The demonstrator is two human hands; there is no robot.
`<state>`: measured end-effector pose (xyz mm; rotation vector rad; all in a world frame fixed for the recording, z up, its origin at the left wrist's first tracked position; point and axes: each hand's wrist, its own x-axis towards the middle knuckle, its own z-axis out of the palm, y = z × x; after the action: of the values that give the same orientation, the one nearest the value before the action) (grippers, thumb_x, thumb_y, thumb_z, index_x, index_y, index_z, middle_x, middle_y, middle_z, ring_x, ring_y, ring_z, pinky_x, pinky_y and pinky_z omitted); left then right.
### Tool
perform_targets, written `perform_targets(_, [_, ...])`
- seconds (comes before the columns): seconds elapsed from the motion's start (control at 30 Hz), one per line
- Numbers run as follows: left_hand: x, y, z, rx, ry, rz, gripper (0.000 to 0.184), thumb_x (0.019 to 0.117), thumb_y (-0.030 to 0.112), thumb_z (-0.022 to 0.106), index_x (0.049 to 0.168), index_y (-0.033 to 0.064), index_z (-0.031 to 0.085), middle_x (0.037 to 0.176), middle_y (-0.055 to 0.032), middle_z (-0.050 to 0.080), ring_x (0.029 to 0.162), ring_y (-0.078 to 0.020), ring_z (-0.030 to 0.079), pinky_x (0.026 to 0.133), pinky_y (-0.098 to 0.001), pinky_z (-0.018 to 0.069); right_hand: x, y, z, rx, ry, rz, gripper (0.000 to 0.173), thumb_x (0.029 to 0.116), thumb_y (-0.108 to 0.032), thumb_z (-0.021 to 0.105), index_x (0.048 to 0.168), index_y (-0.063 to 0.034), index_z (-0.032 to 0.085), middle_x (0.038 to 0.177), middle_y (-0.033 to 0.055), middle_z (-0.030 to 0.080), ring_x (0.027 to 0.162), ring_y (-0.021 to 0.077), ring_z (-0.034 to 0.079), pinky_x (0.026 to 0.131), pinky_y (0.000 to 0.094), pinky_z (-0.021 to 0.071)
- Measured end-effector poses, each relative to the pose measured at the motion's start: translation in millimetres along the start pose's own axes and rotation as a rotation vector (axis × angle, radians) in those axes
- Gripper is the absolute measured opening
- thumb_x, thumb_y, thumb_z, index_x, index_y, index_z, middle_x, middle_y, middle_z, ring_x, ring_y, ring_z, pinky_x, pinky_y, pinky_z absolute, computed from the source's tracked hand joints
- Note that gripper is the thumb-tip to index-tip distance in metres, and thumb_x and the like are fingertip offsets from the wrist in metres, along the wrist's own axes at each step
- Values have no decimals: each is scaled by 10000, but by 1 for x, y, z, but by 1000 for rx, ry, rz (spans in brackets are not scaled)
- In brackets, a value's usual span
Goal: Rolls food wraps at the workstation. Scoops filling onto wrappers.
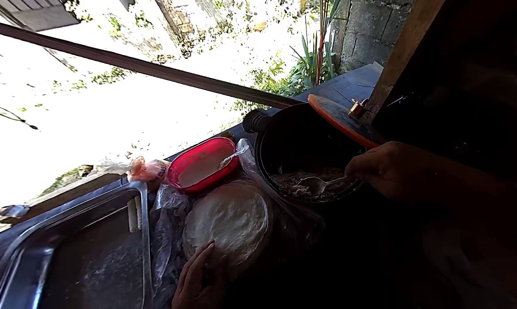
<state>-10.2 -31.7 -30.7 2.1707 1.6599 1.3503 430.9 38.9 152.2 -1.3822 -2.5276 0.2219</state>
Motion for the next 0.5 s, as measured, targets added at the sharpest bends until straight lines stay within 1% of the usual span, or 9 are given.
perform_targets(0.1, [1, 1, 1, 2, 6, -3, 377, 959, 286, 708, 1210, 5, 690, 1230, -169, 704, 1215, -199, 649, 1057, -316, 510, 2, 5, -2, 96, -6, 25, 234, 1032, -260, 516, 988, -256, 746, 739, -141, 643, 642, -51, 572, 564, 181, 483])
perform_targets(0.17, [0, 1, 1, 5, 13, 0, 375, 958, 287, 707, 1212, 12, 694, 1235, -164, 705, 1214, -201, 651, 1054, -318, 513, 2, 8, -4, 140, -16, 48, 215, 1030, -254, 534, 994, -261, 745, 735, -142, 645, 639, -48, 576, 561, 186, 486])
perform_targets(0.33, [-2, 0, 1, -15, 25, -8, 360, 956, 278, 708, 1211, 25, 701, 1234, -146, 707, 1225, -194, 647, 1063, -320, 514, 4, 9, -10, 173, 3, 98, 214, 1025, -229, 541, 986, -255, 750, 737, -136, 656, 636, -46, 583, 560, 183, 492])
perform_targets(0.43, [-1, -1, 3, -21, 26, 0, 358, 951, 278, 709, 1219, 41, 700, 1249, -129, 706, 1235, -198, 645, 1072, -336, 517, 2, 11, -17, 160, 28, 123, 208, 1022, -217, 543, 986, -252, 745, 723, -132, 643, 606, -28, 570, 529, 203, 485])
perform_targets(0.5, [0, -2, 4, -26, 34, 6, 371, 941, 278, 724, 1239, 58, 696, 1261, -119, 704, 1234, -211, 646, 1072, -365, 524, 0, 15, -23, 135, 49, 120, 216, 1029, -235, 530, 1014, -254, 745, 723, -123, 653, 587, -7, 579, 504, 235, 492])
